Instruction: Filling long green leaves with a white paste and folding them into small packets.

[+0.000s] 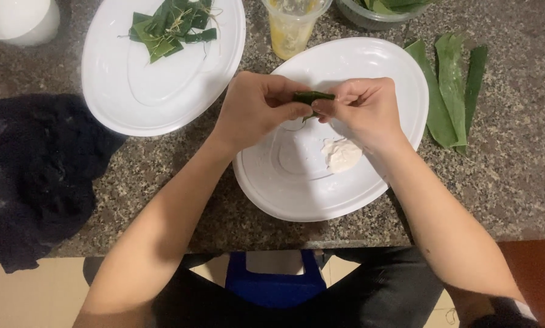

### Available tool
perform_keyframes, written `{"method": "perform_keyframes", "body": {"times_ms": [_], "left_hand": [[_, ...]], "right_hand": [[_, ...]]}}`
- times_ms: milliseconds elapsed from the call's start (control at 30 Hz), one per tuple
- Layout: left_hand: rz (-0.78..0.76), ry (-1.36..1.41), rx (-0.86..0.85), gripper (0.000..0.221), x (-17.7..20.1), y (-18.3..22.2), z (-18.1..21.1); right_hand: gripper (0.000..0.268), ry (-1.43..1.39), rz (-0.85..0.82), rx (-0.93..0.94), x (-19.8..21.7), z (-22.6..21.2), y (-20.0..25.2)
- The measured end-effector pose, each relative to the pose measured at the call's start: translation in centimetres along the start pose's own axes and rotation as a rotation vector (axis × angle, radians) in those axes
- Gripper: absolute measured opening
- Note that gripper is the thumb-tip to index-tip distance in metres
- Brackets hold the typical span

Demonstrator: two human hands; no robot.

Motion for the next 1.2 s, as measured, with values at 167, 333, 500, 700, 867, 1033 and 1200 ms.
{"method": "perform_keyframes", "body": {"times_ms": [167, 333, 500, 700, 867, 1033, 1200], "left_hand": [[0.054, -0.002, -0.014, 0.026, -0.9, 0.2, 0.8], [0.039, -0.036, -0.036, 0.021, -0.3, 0.2, 0.2], [0.065, -0.126, -0.098, 0.02, -0.3, 0.1, -0.3], [0.074, -0.146, -0.132, 0.03, -0.4, 0.3, -0.2], [0.174, -0.219, -0.532, 0.038, -0.4, 0.3, -0.7], [0.325, -0.349, -0.83, 0.018, -1.4, -2.2, 5.0], [0.089, -0.504, -0.908, 0.018, -5.8, -13.5, 4.9]], "right_hand": [[0.026, -0.053, 0.026, -0.018, -0.2, -0.8, 0.0], [0.012, -0.028, 0.008, -0.03, -0.2, -1.3, 0.4], [0.02, 0.033, -0.007, 0.064, -0.6, -1.8, 0.5], [0.016, 0.116, 0.001, 0.119, -0.5, -1.2, 0.5], [0.012, 0.091, 0.1, 0.105, 0.8, 1.1, -0.2], [0.01, 0.385, 0.069, 0.57, 0.4, -0.8, 0.2], [0.008, 0.303, 0.014, 0.863, 0.6, 1.3, 0.1]]}}
Point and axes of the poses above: each hand's wrist, its own y-axis away from the middle knuckle, its own x-axis out of the back of the hand, z = x × y, the point moved 1 cm from there along -y, towards the middle knuckle, and after that the axes turned 6 degrees about z, right-handed, at the moved point
